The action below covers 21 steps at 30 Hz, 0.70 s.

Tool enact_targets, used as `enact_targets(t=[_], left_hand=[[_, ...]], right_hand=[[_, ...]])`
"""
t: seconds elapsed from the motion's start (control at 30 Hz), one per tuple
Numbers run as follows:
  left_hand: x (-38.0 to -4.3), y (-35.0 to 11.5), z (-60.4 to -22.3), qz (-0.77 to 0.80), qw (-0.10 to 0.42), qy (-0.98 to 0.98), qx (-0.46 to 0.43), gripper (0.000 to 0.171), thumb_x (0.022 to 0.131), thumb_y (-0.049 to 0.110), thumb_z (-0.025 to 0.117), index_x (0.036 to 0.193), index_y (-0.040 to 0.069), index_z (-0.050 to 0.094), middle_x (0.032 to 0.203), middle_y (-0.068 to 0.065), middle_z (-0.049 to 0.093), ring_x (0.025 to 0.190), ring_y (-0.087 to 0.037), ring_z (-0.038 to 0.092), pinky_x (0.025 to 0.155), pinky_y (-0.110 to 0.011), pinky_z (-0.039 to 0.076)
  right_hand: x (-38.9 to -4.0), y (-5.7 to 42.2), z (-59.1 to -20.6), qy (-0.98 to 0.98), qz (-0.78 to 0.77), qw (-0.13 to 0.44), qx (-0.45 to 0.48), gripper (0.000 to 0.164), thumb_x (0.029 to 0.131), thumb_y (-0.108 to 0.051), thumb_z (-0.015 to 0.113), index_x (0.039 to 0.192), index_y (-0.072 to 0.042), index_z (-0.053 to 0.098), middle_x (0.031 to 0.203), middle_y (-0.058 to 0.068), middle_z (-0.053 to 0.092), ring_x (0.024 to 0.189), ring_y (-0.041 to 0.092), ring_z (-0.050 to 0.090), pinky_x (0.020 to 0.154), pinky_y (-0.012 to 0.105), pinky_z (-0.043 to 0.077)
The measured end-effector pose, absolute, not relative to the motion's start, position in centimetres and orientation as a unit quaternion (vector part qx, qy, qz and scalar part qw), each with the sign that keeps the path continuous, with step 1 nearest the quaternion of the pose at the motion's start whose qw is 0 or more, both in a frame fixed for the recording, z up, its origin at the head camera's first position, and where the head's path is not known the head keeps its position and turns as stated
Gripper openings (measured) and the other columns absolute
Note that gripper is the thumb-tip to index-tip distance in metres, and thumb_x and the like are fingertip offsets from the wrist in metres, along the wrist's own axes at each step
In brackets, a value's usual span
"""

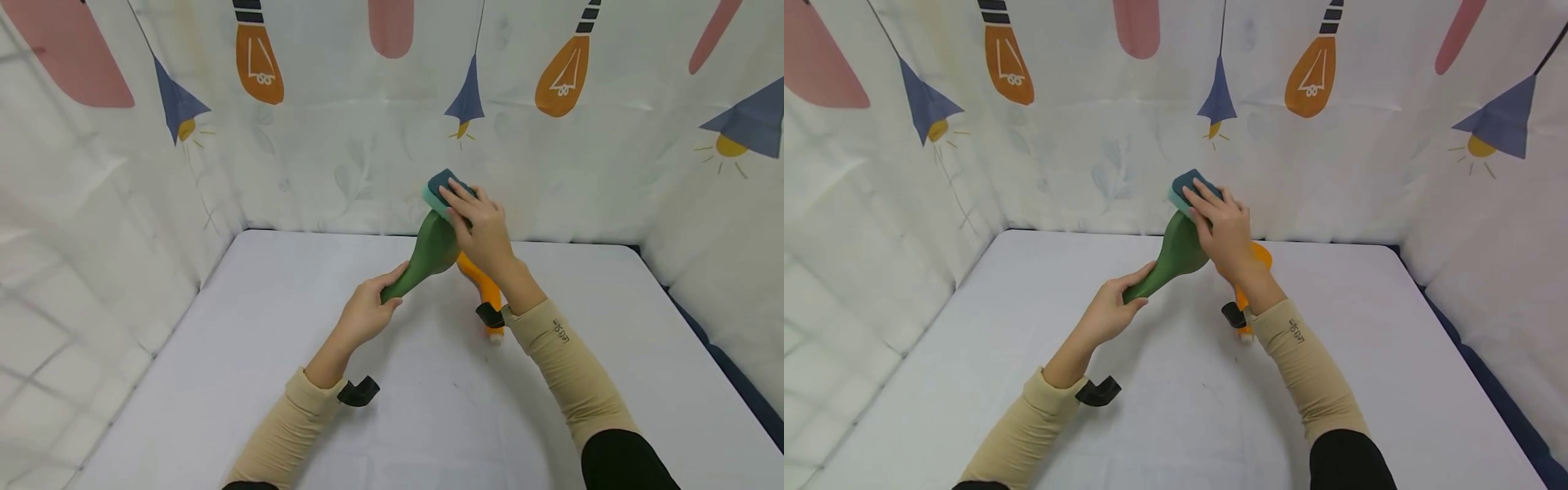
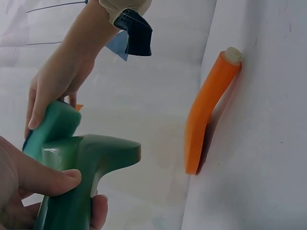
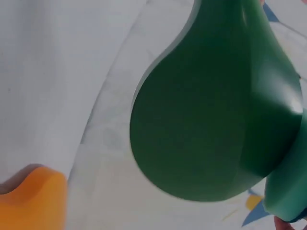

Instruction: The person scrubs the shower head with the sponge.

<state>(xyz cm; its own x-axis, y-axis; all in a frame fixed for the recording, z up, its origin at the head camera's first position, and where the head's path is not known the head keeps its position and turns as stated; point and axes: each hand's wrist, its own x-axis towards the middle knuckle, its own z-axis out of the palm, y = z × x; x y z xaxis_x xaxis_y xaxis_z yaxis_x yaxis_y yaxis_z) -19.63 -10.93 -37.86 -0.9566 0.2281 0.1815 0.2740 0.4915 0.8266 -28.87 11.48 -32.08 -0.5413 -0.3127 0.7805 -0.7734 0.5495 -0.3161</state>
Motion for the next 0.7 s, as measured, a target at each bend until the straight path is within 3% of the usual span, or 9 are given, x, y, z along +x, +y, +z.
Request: enact_targets(t=[0.1,0.27,0.4,0.5,0.7], left_hand=[[-19.7,-10.9,-37.9,-0.492,0.018,-0.859,-0.143,0.064,0.096,-0.004,0.067,0.153,0.020,0.051,0.147,-0.012,0.055,0.112,-0.027,0.060,0.089,-0.045,0.050],[-19.9,-10.9,-38.0,-0.524,0.002,-0.840,-0.142,0.064,0.096,-0.004,0.067,0.153,0.019,0.050,0.151,-0.011,0.052,0.121,-0.028,0.057,0.095,-0.047,0.049],[-20.0,-11.0,-38.0,-0.552,0.000,-0.822,-0.142,0.063,0.096,-0.004,0.067,0.153,0.015,0.050,0.152,-0.010,0.050,0.124,-0.030,0.056,0.096,-0.048,0.049],[-20.0,-11.0,-38.0,-0.566,0.008,-0.812,-0.144,0.063,0.094,-0.004,0.067,0.153,0.014,0.051,0.150,-0.012,0.052,0.117,-0.031,0.057,0.091,-0.046,0.050],[-20.2,-11.2,-38.1,-0.606,0.014,-0.785,-0.133,0.064,0.089,-0.003,0.064,0.151,0.013,0.053,0.132,-0.017,0.064,0.100,-0.026,0.063,0.084,-0.038,0.051]], right_hand=[[-29.4,12.5,-32.2,-0.810,0.409,0.293,0.301,0.037,0.104,-0.004,0.057,0.141,0.000,0.060,0.147,0.016,0.054,0.133,0.037,0.051,0.113,0.050,0.039],[-30.0,13.9,-33.0,-0.802,0.489,0.227,0.256,0.040,0.108,-0.009,0.051,0.148,-0.004,0.054,0.155,0.011,0.047,0.146,0.024,0.040,0.116,0.038,0.034],[-28.9,13.9,-32.4,-0.803,0.506,0.203,0.240,0.040,0.109,-0.005,0.048,0.148,0.002,0.050,0.157,0.018,0.043,0.148,0.030,0.035,0.118,0.039,0.031],[-28.9,14.0,-32.4,-0.806,0.511,0.189,0.231,0.041,0.108,-0.002,0.047,0.149,0.004,0.048,0.157,0.020,0.040,0.148,0.032,0.033,0.119,0.042,0.030],[-30.5,15.1,-34.4,-0.792,0.523,0.200,0.245,0.041,0.108,-0.007,0.050,0.149,-0.003,0.051,0.156,0.011,0.045,0.148,0.024,0.036,0.118,0.035,0.031]])
